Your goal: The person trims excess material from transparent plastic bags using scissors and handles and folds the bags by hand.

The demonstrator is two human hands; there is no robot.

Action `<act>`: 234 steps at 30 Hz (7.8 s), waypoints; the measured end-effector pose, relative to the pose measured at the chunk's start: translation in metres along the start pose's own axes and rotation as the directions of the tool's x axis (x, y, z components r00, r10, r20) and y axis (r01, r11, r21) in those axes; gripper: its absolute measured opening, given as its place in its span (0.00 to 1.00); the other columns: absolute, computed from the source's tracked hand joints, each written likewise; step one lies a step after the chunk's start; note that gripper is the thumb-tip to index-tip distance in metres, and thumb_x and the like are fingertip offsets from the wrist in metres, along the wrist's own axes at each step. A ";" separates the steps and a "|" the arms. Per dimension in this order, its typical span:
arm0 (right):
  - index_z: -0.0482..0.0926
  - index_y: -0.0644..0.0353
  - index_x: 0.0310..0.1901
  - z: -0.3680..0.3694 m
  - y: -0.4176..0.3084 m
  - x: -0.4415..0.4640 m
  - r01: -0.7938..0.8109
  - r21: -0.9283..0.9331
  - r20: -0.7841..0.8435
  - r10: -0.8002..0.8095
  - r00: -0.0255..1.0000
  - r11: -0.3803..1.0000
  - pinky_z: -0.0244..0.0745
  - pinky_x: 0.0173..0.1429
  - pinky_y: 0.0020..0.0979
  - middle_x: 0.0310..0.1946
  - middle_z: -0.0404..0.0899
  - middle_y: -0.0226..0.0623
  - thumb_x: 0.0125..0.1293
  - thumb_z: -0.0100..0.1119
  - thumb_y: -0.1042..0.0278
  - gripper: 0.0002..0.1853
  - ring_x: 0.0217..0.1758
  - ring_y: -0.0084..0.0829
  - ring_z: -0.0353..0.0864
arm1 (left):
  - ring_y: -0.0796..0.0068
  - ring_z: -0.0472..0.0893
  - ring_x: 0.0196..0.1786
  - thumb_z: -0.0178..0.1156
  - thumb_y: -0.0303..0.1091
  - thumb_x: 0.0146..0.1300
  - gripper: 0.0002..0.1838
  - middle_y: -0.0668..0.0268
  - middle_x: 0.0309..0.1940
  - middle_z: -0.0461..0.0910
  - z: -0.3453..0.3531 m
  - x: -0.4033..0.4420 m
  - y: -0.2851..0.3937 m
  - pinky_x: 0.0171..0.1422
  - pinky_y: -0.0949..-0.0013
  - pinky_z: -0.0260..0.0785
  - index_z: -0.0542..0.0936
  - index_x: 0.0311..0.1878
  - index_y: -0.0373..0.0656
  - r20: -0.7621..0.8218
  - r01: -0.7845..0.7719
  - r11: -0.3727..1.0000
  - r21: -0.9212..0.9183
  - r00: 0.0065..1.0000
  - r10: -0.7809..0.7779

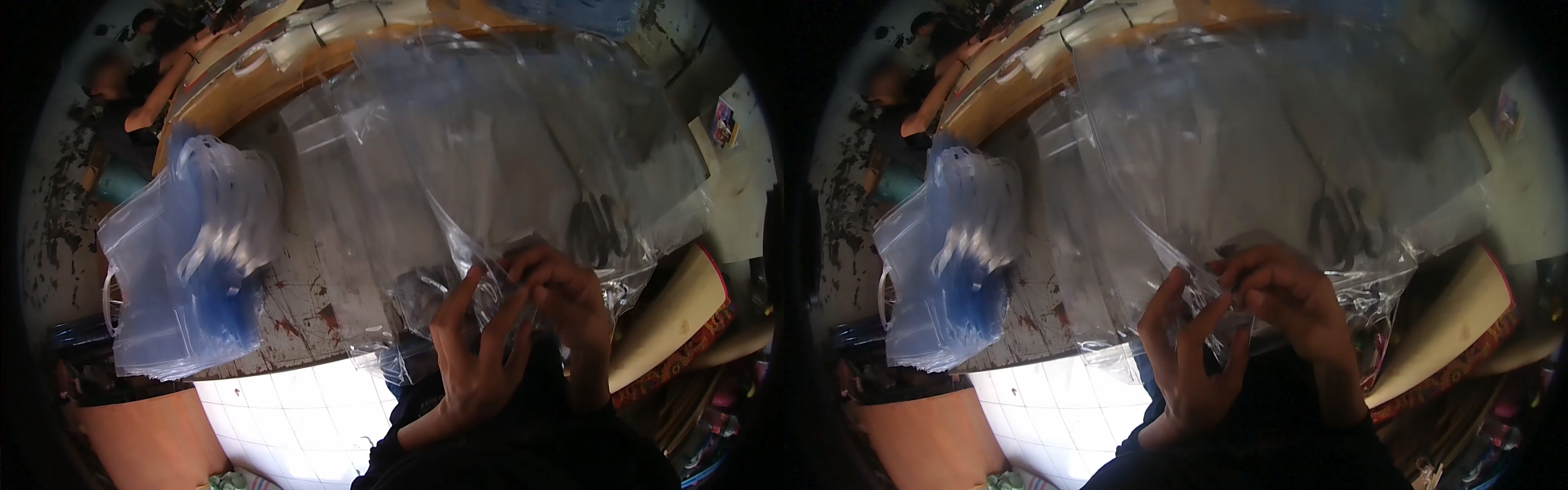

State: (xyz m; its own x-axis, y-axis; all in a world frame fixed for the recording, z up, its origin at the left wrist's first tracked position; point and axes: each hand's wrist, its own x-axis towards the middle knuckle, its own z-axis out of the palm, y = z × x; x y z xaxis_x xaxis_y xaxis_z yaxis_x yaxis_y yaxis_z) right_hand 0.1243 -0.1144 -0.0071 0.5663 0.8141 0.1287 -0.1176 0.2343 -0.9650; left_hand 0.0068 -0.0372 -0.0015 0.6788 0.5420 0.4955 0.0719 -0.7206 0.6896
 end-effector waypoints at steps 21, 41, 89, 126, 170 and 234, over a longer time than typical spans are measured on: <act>0.67 0.61 0.57 0.031 -0.029 -0.028 0.203 -0.814 0.046 -0.288 0.956 0.544 0.69 0.53 0.40 0.51 0.71 0.50 0.59 0.53 0.65 0.23 0.53 0.46 0.73 | 0.43 0.57 0.66 0.58 0.35 0.59 0.30 0.41 0.63 0.55 -0.025 -0.004 -0.001 0.68 0.49 0.47 0.59 0.61 0.34 0.000 0.018 0.798 -0.602 1.000 -0.023; 0.58 0.69 0.59 -0.126 -0.201 -0.042 0.686 -0.706 0.253 -0.841 0.478 0.177 0.67 0.61 0.15 0.64 0.58 0.40 0.73 0.26 0.66 0.20 0.59 0.12 0.68 | 0.55 0.67 0.55 0.70 0.34 0.44 0.45 0.53 0.52 0.66 -0.043 -0.007 -0.023 0.61 0.53 0.57 0.56 0.65 0.42 -0.047 0.226 0.928 0.297 0.974 -0.222; 0.78 0.63 0.30 0.013 -0.020 -0.009 -0.094 -0.530 -0.297 -0.081 0.951 0.843 0.68 0.40 0.27 0.25 0.80 0.35 0.59 0.54 0.76 0.04 0.29 0.30 0.77 | 0.83 0.75 0.39 0.66 0.32 0.50 0.12 0.73 0.44 0.77 0.002 0.003 0.002 0.41 0.70 0.61 0.80 0.38 0.41 -0.079 -0.277 0.935 0.222 0.950 0.300; 0.66 0.57 0.57 0.010 -0.047 -0.026 -0.197 -0.946 -0.234 -0.124 0.964 0.256 0.65 0.51 0.39 0.48 0.60 0.49 0.50 0.62 0.76 0.29 0.50 0.46 0.64 | 0.71 0.65 0.41 0.53 0.38 0.56 0.17 0.63 0.39 0.65 -0.145 -0.009 -0.041 0.34 0.69 0.55 0.77 0.45 0.36 -0.182 0.100 0.709 0.698 0.982 0.040; 0.66 0.62 0.51 -0.028 -0.025 -0.045 -0.135 -0.081 -0.576 0.064 0.815 0.988 0.70 0.41 0.20 0.32 0.78 0.38 0.48 0.63 0.85 0.27 0.36 0.22 0.77 | 0.67 0.70 0.49 0.64 0.28 0.44 0.20 0.70 0.45 0.72 0.037 0.125 -0.045 0.52 0.60 0.53 0.74 0.44 0.48 0.494 -0.632 0.712 -0.306 0.534 0.686; 0.68 0.62 0.44 -0.052 -0.053 -0.088 0.229 0.129 -0.456 -0.147 0.878 0.965 0.64 0.32 0.17 0.25 0.75 0.32 0.43 0.69 0.78 0.25 0.27 0.18 0.72 | 0.56 0.68 0.56 0.74 0.41 0.38 0.27 0.57 0.55 0.63 -0.025 0.195 0.001 0.57 0.57 0.63 0.70 0.40 0.47 0.547 -0.662 0.739 -0.123 0.576 0.607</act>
State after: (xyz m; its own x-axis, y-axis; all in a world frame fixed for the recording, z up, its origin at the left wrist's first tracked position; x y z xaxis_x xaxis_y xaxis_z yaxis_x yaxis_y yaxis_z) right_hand 0.1227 -0.2260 0.0207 0.8864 0.4376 0.1507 -0.0891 0.4808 -0.8723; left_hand 0.1211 0.0779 0.1089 0.8345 -0.3625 0.4150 -0.4866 -0.8382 0.2464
